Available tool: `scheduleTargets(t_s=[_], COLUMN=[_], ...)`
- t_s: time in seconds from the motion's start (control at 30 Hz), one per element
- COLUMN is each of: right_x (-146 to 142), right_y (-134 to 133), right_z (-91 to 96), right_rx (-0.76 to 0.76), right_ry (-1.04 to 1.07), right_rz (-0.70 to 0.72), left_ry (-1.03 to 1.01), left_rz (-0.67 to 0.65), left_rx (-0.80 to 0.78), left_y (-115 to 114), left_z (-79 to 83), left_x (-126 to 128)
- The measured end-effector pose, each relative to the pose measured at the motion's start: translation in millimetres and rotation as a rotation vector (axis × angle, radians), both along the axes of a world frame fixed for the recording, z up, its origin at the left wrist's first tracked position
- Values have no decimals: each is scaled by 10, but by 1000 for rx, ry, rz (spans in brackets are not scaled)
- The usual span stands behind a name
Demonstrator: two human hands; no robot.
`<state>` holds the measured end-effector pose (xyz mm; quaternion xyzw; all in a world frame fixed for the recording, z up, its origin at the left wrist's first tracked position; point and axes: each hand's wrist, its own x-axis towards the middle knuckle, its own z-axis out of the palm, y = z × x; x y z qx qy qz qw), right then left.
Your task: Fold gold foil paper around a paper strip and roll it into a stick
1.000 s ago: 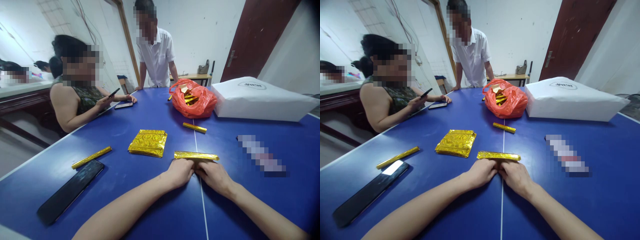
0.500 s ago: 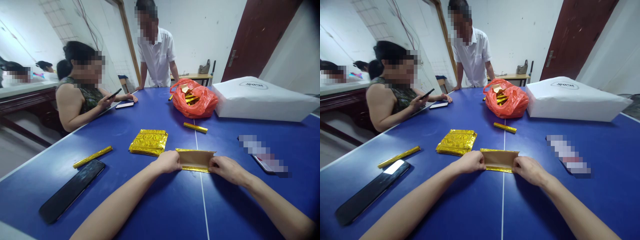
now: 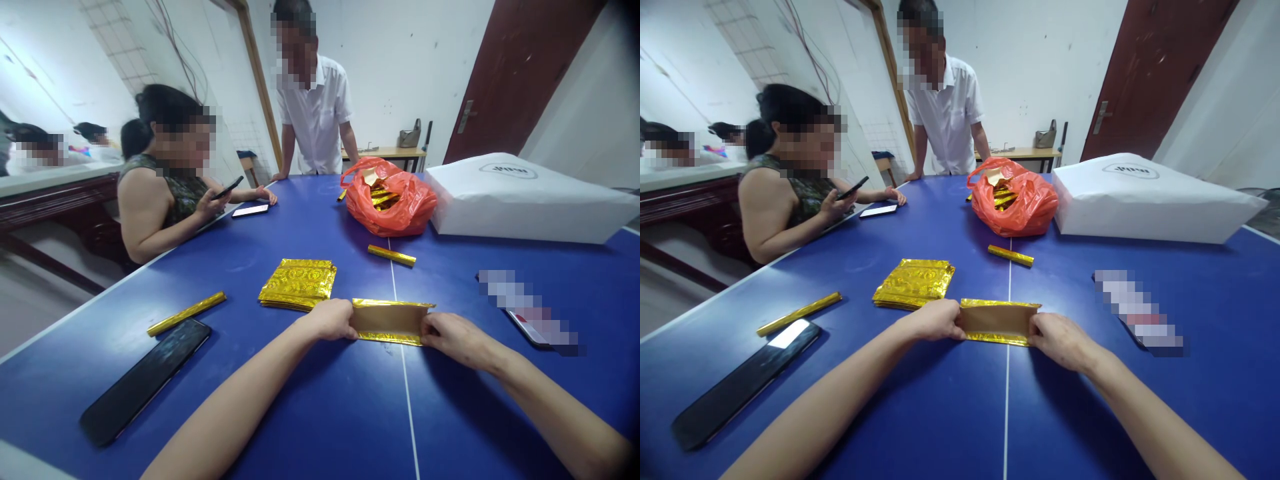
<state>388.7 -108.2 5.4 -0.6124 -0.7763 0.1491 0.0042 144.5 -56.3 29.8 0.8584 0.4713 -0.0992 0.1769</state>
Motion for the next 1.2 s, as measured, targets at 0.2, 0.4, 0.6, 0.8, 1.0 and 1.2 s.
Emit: scheduleTargets(t_s=[0.2,0.4,0.6,0.8,1.0,1.2], right_x=[-160,-393,-493,-501,-505,-558], right_y=[-97,-193,-226,-215,-246,-252], right_z=[69,-14,-182,-172,-58,-45], right_rx=[155,320,364,255,189,177], right_ry=[-128,-123,-37,105,85,-17], right_rz=[-22,153,161,95,99,84], left_ry=[-11,-85,-184,-293,-251,-230], left_rz=[-38,-138,-221,-176,-128,-142], left_rx=[44,120,298,142,49,105], left_y=[-17,-164,-314,-302,-290,-308], left_z=[-57,-100,-190,-308,-264,-265], left_x=[30,147,267,307,292,302])
